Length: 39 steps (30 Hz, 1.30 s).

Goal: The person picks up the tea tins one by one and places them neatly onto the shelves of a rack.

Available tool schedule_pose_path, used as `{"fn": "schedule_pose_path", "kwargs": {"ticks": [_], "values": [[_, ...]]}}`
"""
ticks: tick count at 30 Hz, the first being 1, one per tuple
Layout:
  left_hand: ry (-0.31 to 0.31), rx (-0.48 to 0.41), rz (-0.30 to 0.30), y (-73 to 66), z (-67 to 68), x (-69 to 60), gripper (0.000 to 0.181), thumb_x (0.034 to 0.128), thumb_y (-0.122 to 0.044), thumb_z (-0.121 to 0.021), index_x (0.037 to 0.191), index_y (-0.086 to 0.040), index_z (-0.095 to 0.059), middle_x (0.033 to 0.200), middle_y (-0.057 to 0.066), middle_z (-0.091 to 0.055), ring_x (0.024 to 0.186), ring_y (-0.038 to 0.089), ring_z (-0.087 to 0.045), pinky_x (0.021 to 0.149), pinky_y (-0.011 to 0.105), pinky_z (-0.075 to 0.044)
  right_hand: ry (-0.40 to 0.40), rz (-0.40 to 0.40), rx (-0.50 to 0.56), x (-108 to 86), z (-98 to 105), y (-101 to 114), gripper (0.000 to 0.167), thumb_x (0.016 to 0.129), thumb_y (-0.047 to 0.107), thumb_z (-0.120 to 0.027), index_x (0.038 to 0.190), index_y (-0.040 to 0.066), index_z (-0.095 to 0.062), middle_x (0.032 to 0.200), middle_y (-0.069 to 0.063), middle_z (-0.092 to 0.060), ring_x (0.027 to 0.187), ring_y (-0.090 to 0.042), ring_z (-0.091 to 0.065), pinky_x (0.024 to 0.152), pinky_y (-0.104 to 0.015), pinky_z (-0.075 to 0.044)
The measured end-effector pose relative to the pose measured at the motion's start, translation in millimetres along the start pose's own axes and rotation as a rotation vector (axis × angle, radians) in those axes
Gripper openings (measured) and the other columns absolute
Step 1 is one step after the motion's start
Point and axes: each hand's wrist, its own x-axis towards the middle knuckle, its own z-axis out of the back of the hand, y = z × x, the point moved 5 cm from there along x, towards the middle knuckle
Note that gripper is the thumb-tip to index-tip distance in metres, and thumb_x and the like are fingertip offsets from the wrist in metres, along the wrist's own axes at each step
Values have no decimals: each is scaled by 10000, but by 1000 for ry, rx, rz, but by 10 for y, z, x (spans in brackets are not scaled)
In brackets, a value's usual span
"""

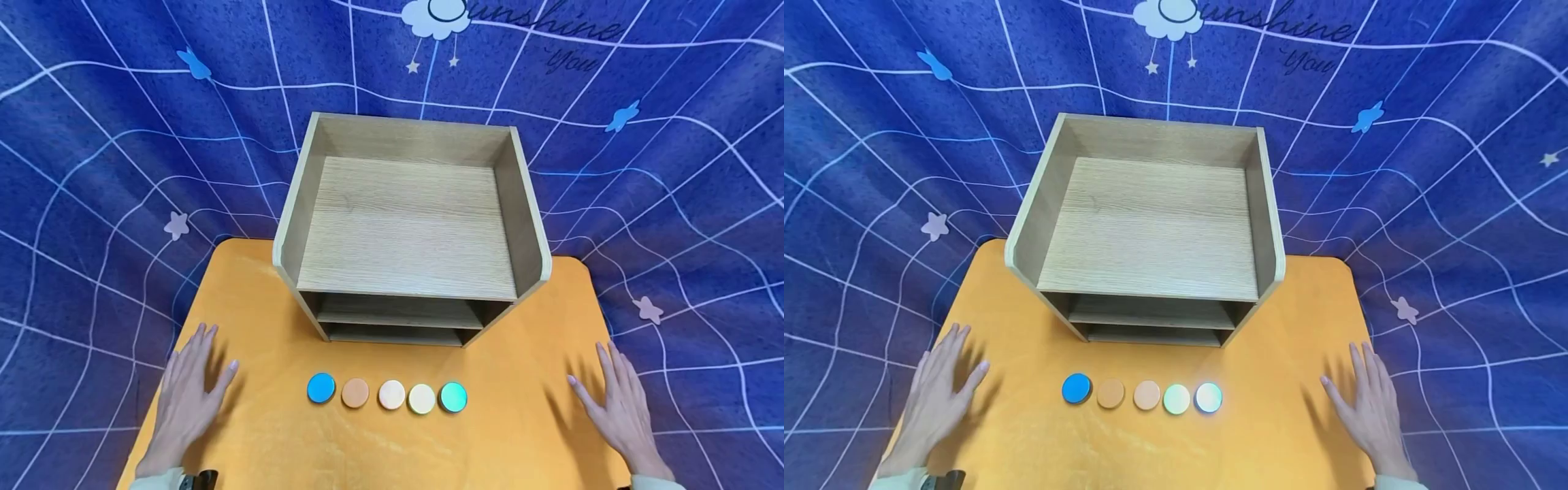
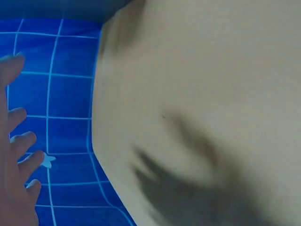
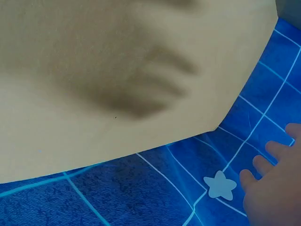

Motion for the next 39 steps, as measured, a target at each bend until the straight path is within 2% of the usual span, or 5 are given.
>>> {"fn": "schedule_pose_path", "kwargs": {"ticks": [4,13,23,29,39], "values": [[-57,-142,3,-124,90,85,649,1127,-209,-509,1724,-186,-254,1784,99,-205,1626,395,-201,1335,498,-21,5,-7,29,-2,4,41,882,965,318,-780,1684,76,-330,1731,-236,-285,1518,-566,-283,1295,-627,-141],[-125,-463,73,-663,232,309,634,1137,-160,-436,1725,-276,-227,1737,95,-312,1580,269,-304,1240,213,-207,-26,27,94,50,12,273,872,924,240,-815,1648,21,-383,1647,-308,-389,1514,-547,-316,1302,-589,-161],[-175,-597,-75,-1113,336,515,592,1141,-147,-398,1715,-204,-267,1739,38,-328,1570,235,-358,1257,239,-284,-38,50,117,98,-44,436,874,906,223,-835,1637,14,-403,1615,-316,-430,1449,-571,-375,1318,-476,-161],[-225,-620,-185,-1396,378,652,570,1151,-174,-412,1703,-117,-283,1723,109,-350,1553,249,-389,1268,286,-301,32,20,145,73,-166,534,889,942,243,-817,1679,79,-349,1646,-293,-404,1423,-583,-387,1256,-624,-221],[-317,-731,-378,-1977,696,959,620,1146,-266,-448,1647,65,-293,1701,228,-348,1501,318,-448,1227,372,-393,118,125,151,25,-444,790,905,906,228,-863,1660,69,-388,1644,-247,-439,1433,-532,-432,1222,-600,-299]]}}
